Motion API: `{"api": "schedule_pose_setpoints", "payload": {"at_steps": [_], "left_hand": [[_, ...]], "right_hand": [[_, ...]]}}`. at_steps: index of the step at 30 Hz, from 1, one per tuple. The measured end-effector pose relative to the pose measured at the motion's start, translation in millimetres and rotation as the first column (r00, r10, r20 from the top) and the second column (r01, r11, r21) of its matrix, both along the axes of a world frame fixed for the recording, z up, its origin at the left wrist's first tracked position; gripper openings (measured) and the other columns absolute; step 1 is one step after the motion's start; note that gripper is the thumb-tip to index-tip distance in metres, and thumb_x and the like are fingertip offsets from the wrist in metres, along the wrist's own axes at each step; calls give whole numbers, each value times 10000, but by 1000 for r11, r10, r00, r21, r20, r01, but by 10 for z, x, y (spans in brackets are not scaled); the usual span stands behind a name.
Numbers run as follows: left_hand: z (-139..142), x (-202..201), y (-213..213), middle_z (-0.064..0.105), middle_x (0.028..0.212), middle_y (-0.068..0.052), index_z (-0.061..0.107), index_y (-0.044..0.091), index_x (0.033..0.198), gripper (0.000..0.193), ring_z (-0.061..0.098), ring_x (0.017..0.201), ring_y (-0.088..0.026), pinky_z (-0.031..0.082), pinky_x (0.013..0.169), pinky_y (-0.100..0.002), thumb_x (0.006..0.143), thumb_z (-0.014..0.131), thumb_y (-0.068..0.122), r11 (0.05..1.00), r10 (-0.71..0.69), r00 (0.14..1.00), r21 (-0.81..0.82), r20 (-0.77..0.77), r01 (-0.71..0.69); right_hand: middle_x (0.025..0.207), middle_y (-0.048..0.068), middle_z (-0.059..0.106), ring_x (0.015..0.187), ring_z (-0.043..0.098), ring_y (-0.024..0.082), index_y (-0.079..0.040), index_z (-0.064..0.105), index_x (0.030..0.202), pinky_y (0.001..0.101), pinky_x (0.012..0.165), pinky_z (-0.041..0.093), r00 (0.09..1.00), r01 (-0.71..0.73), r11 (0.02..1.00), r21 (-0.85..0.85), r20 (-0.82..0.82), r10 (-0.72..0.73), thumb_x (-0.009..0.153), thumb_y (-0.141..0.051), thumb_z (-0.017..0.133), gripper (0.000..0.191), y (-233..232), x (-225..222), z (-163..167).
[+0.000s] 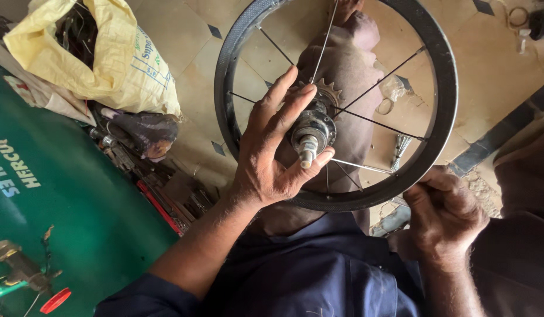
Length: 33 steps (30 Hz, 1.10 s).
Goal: The person is repairing a bicycle wheel by inserting and tightening spokes. They use a wrench to tighten the nuts on the spokes and occasionally reach for tools from a nearby drawer.
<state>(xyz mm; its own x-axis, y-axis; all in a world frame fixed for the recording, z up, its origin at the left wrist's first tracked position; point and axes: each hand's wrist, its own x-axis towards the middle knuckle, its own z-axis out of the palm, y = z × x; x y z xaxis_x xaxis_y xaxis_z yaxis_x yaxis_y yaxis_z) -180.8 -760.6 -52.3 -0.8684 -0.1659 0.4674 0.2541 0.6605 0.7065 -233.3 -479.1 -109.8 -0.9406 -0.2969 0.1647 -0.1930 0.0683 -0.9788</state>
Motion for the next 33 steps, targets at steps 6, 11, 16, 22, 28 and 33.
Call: {"api": "schedule_pose_setpoints", "payload": {"at_steps": [6,11,16,22,28,33], "left_hand": [[3,21,49,375,1608,-229,450,74,1535,656,526,1434,-309,480,1177,-387,1025,778,325,1000,5,1000,1,1,-5],[16,22,93,390,1604,-230,453,72,1532,655,536,1439,-323,485,1174,-389,1012,776,306,1000,4,1000,22,1,-4],[9,21,117,411,1599,-234,465,65,1551,672,546,1439,-336,495,1202,-400,1010,779,311,1000,6,1000,-5,6,-6],[-19,15,127,421,1593,-239,468,48,1543,673,561,1425,-342,504,1201,-397,1016,772,336,1000,8,1000,-15,6,-7],[-52,-10,129,441,1578,-257,451,29,1557,694,572,1403,-346,511,1197,-404,1021,752,352,1000,4,1000,-18,-6,-4],[-83,-9,121,428,1592,-257,419,21,1566,709,516,1444,-352,458,1227,-420,1023,743,342,1000,-4,1000,1,6,4]], "right_hand": [[1010,69,748,880,715,70,-25,685,1113,187,769,606,999,1,999,41,-42,1,997,4,761,141,6,12,49],[971,66,739,832,698,69,-29,684,1116,179,712,573,996,-11,997,78,-88,18,991,8,765,154,-10,23,121],[987,37,732,869,692,61,-32,659,1078,196,755,578,999,-37,998,-53,25,39,981,-14,741,129,-56,9,201],[1001,49,705,877,689,84,-28,624,1078,221,779,580,998,-20,1000,1,66,20,913,-14,742,204,-103,-26,297],[956,34,717,858,702,101,-60,632,1072,255,760,570,999,-49,995,82,-1,50,906,-71,756,207,-81,-77,296],[928,23,725,775,679,112,-65,670,1046,255,677,535,986,-4,960,281,-157,50,904,-65,799,192,-58,-86,238]]}}
